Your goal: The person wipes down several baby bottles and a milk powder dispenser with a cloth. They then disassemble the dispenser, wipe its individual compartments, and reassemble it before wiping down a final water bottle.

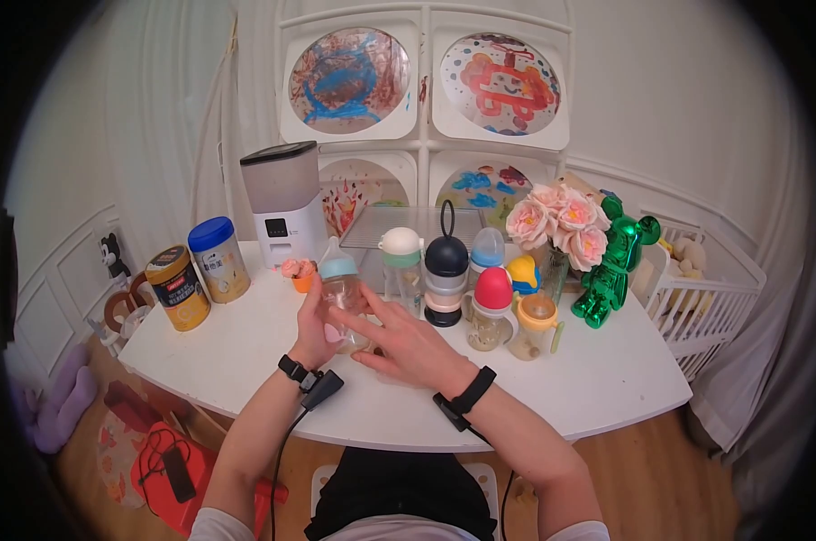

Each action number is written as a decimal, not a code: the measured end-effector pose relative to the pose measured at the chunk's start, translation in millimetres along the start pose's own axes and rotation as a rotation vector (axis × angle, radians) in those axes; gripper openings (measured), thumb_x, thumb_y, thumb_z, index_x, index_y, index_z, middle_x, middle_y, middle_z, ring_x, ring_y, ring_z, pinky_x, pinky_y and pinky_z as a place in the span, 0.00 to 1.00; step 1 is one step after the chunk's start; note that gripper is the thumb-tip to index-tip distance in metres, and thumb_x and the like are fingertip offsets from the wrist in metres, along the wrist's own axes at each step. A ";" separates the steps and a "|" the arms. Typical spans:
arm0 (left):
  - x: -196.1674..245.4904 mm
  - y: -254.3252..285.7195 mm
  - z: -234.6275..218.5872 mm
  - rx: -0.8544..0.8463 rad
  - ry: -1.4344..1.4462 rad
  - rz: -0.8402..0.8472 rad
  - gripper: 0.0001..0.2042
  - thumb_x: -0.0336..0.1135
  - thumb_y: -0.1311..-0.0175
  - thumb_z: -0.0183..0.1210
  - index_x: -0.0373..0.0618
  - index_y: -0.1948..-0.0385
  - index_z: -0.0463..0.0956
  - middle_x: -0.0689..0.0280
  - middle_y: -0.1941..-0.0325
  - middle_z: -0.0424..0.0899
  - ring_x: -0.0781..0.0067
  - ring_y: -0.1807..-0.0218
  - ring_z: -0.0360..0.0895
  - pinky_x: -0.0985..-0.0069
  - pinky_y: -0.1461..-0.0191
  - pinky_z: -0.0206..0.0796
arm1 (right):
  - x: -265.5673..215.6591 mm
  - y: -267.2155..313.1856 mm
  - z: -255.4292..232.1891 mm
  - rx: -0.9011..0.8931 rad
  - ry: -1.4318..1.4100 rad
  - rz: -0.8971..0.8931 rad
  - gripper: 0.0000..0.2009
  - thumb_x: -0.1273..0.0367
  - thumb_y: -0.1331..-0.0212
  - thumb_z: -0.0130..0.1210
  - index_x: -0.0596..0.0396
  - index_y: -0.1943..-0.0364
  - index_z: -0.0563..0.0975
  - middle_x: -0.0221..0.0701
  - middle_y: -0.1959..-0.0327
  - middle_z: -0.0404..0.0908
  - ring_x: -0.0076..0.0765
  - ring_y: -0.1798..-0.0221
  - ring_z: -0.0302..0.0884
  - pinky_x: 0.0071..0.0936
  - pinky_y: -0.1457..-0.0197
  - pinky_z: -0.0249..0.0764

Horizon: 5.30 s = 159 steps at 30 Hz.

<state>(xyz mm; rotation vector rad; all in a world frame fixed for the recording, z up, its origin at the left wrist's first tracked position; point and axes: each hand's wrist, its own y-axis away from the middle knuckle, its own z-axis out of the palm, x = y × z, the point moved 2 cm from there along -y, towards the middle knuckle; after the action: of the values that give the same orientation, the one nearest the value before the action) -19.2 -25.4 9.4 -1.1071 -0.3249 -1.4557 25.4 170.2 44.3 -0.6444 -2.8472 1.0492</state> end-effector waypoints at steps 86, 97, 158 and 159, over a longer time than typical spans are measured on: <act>-10.3 -5.3 19.8 -0.054 -0.252 -0.046 0.37 0.69 0.18 0.31 0.46 0.26 0.63 0.61 0.29 0.74 0.65 0.29 0.72 0.63 0.24 0.63 | 7.4 -2.6 -17.8 0.415 0.092 -0.011 0.36 0.72 0.48 0.67 0.43 0.29 0.74 0.39 0.29 0.76 0.51 0.32 0.78 0.43 0.34 0.79; -5.2 1.5 23.8 0.029 -0.146 0.053 0.36 0.65 0.17 0.34 0.45 0.22 0.60 0.61 0.20 0.68 0.64 0.20 0.65 0.62 0.18 0.56 | -2.9 -10.1 -5.1 0.144 0.144 0.012 0.40 0.81 0.51 0.60 0.39 0.27 0.73 0.38 0.19 0.63 0.60 0.17 0.58 0.52 0.21 0.67; 6.1 -7.9 -15.7 0.303 0.366 -0.128 0.32 0.67 0.23 0.48 0.45 0.38 0.74 0.56 0.42 0.83 0.55 0.41 0.82 0.54 0.31 0.75 | -21.8 -13.7 6.2 0.075 0.379 -0.124 0.35 0.79 0.50 0.60 0.34 0.33 0.79 0.28 0.22 0.69 0.43 0.21 0.66 0.36 0.41 0.84; 7.4 -9.4 -23.0 0.387 0.356 -0.080 0.31 0.66 0.23 0.49 0.45 0.39 0.74 0.57 0.45 0.83 0.57 0.43 0.83 0.55 0.32 0.75 | -21.5 -11.9 4.6 0.079 0.379 -0.123 0.35 0.79 0.50 0.60 0.34 0.33 0.79 0.28 0.22 0.69 0.43 0.21 0.66 0.36 0.41 0.84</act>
<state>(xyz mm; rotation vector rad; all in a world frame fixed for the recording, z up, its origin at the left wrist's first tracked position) -36.1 -44.8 7.2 -0.5190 -0.3801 -1.5480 39.8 150.7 50.5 -0.5815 -2.4729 0.9031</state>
